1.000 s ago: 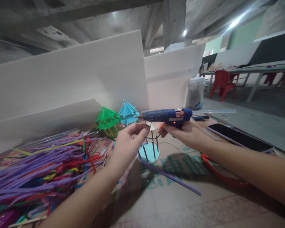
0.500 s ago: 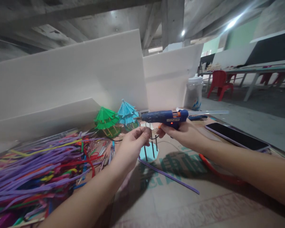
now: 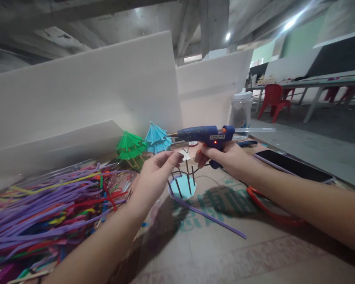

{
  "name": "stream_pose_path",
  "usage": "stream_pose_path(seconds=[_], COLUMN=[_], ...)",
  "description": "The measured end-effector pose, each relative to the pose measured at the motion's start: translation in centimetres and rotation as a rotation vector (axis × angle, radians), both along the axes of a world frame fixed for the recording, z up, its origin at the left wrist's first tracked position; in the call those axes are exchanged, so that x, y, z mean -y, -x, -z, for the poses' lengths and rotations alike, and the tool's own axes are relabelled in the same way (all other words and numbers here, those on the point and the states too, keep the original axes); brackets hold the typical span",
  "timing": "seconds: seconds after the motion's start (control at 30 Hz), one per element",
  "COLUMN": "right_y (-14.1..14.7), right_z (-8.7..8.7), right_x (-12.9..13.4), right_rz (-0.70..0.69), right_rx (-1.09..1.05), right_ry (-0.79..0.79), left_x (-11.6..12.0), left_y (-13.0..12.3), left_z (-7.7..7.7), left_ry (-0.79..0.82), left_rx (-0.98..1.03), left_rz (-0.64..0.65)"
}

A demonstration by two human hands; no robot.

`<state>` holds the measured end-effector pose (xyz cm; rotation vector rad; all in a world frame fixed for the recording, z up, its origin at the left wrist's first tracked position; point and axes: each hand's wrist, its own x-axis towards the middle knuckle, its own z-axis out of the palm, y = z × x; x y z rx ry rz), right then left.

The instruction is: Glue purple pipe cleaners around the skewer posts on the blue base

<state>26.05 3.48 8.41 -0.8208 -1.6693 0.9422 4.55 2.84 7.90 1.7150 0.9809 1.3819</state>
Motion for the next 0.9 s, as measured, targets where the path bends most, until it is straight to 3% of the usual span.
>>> stream_pose_path(seconds=[0.07,0.13,0.23,0.27,0.3,0.33,0.43,0.5,0.6,0.73,0.9], right_y=[0.0,0.0,-0.1,-0.1,-0.1,0.0,0.2,0.4,0.6,1.0,1.5], right_z=[-0.1,-0.2,0.1,0.2,0.2,0.2,0.2,0.2,0.4,0.4,-0.1], right_x=[0.0,-0.1,-0.4,-0.5,-0.5,-0.5,-0.1,0.1,0.4,1.1,2.3], right_rz=[0.03,0.049,0.035,0.027,0.019,0.019,0.039,0.043,0.057,0.086,0.087], right_rx=[-0.004,-0.024,-0.043,-0.047,-0.047,-0.043,-0.009,0.009,0.026,0.106,0.149], right_ry=[-0.007,0.001,0.014,0.013,0.01,0.005,-0.007,-0.005,0.016,-0.018,-0.065], left_x=[1.7,3.9,7.1,7.6,7.7,7.4,4.8,2.8,0.9,0.7,1.4], left_y=[-0.4,-0.9,-1.3,-1.4,-1.4,-1.3,-0.7,-0.1,0.6,0.6,0.2], left_z=[-0.6,-1.4,-2.4,-2.5,-2.5,-2.3,-1.2,-0.5,0.1,0.3,0.1], left_ry=[-0.04,-0.092,-0.07,-0.096,-0.141,-0.225,-0.561,-0.785,-0.925,-1.043,-1.017], left_rx=[-0.12,-0.301,-0.517,-0.537,-0.523,-0.481,-0.406,-0.496,-0.594,-0.666,-0.629], left_rz=[0.035,0.164,0.697,0.809,0.795,0.647,0.02,-0.204,-0.305,-0.345,-0.336])
